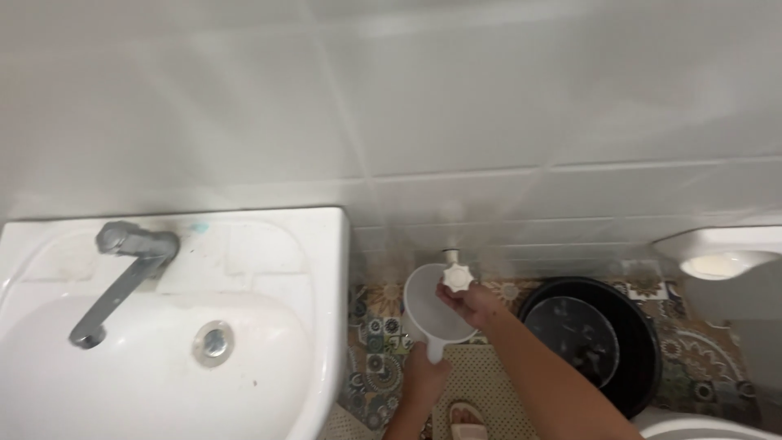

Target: The recorder cleans a bathroom sink using a sponge and a cleaning solution.

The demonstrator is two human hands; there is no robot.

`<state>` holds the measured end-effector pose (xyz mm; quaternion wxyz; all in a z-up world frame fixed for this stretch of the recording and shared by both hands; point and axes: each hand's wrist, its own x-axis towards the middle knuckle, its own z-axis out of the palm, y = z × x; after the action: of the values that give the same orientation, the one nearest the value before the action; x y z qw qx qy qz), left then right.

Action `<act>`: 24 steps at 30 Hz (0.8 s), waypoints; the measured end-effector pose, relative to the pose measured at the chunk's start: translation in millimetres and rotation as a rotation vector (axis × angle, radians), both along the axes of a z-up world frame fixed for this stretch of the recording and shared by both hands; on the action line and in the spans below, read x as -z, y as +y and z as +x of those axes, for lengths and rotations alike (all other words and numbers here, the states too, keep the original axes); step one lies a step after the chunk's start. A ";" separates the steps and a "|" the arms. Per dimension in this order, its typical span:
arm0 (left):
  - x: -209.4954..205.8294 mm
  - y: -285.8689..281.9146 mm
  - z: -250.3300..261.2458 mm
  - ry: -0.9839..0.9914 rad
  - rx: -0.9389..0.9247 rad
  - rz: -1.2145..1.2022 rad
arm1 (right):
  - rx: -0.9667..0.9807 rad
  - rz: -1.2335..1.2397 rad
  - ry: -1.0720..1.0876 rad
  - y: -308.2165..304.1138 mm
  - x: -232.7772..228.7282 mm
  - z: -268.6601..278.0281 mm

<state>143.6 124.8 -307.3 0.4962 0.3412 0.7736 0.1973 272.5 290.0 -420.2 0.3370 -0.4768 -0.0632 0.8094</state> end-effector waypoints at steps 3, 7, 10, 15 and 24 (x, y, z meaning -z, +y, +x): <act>-15.4 0.5 -5.0 -0.075 -0.017 -0.002 | 0.107 -0.166 0.089 1.0 0.1 1.1; -6.8 -3.3 -8.6 -0.050 -0.015 0.010 | -0.025 -0.143 -0.053 -3.0 -24.2 -9.7; -7.8 -4.5 -9.1 -0.088 -0.069 -0.046 | -0.061 -0.154 -0.099 -0.5 -10.7 -7.3; -11.2 -5.6 -7.6 -0.059 -0.070 -0.056 | 0.087 -0.272 -0.149 7.8 18.4 5.2; -25.5 3.1 9.6 -0.011 -0.045 -0.124 | -0.159 -0.049 -0.313 -2.3 -60.6 12.0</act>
<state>153.2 127.9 -281.8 0.5162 0.2913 0.7890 0.1620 284.5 287.8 -359.6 0.2465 -0.5985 -0.1324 0.7507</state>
